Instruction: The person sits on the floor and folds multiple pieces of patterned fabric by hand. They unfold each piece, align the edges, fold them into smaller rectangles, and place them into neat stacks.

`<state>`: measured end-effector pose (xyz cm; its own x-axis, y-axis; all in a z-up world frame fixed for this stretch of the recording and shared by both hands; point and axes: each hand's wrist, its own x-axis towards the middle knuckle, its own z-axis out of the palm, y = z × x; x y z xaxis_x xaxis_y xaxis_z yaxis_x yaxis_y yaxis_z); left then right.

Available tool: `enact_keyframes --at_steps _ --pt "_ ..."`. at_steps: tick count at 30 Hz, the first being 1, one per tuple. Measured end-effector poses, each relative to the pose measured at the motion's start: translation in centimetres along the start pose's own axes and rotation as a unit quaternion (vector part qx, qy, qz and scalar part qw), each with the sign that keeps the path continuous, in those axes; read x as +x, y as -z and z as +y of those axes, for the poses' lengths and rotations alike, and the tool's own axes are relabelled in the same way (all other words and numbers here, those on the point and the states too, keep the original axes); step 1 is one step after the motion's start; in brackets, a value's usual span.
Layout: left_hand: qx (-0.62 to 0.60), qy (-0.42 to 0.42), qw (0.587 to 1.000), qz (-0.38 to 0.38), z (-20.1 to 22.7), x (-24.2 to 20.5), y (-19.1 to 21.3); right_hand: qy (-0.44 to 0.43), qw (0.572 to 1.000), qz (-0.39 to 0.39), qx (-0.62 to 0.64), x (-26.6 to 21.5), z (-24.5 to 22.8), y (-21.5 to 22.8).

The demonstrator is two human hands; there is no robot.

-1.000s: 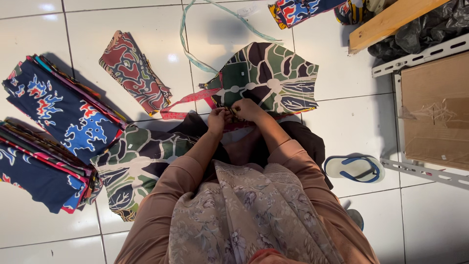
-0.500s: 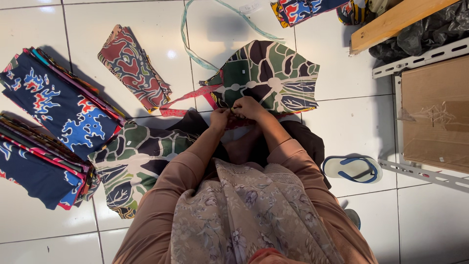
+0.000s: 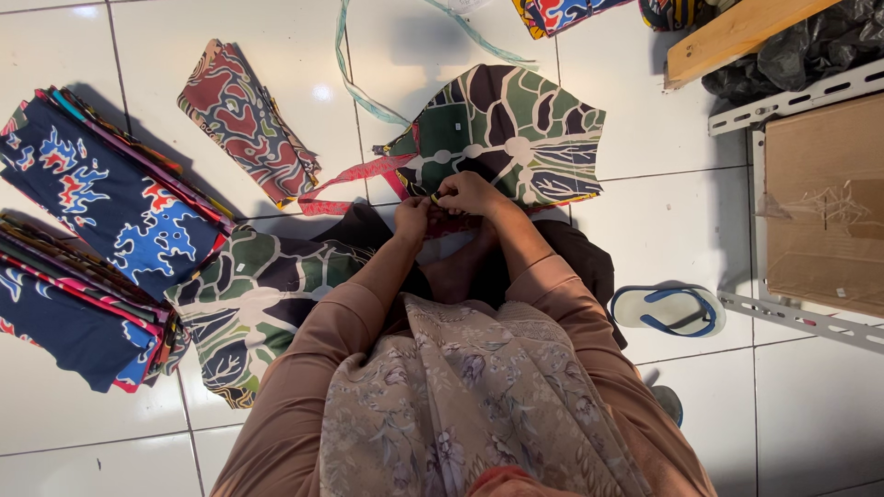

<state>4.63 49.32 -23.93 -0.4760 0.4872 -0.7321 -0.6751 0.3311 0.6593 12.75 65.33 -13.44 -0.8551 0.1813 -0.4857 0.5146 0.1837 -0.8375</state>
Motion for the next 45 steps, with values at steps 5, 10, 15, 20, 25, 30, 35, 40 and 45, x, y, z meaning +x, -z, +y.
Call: enact_keyframes --at_steps 5,10,15,20,25,30,35,40,45 --pt "0.0 0.006 1.0 0.002 0.4 -0.2 -0.2 -0.015 1.0 -0.005 0.011 0.7 1.1 -0.4" --pt "-0.003 0.034 0.999 0.008 0.1 -0.5 0.1 0.025 0.997 0.05 0.058 2.5 4.9 0.0" --pt "0.046 0.091 0.989 0.109 1.5 -2.6 -0.1 -0.044 0.854 0.353 0.38 1.5 6.1 4.8" --pt "0.163 -0.397 0.903 0.002 8.8 -9.4 -3.1 0.203 0.835 0.365 0.358 -4.0 -2.0 5.7" --pt "0.113 -0.421 0.891 -0.128 16.5 -19.4 -2.6 0.314 0.918 0.241 0.036 -10.1 -18.4 -0.4" --pt "0.044 -0.433 0.884 -0.17 20.7 -25.0 3.4 0.471 0.839 0.217 -0.164 -14.4 -30.3 -1.9" --pt "0.288 -0.369 0.879 -0.091 20.4 -32.9 10.3 0.381 0.908 -0.042 -0.17 -13.6 -31.0 -4.9" --pt "0.282 -0.51 0.811 -0.047 15.8 -38.2 14.7 0.328 0.919 -0.168 -0.14 -12.7 -26.7 -5.6" --pt "0.122 -0.358 0.867 0.323 6.8 -37.8 26.7 0.361 0.922 -0.098 0.096 -17.0 -28.6 -1.8"
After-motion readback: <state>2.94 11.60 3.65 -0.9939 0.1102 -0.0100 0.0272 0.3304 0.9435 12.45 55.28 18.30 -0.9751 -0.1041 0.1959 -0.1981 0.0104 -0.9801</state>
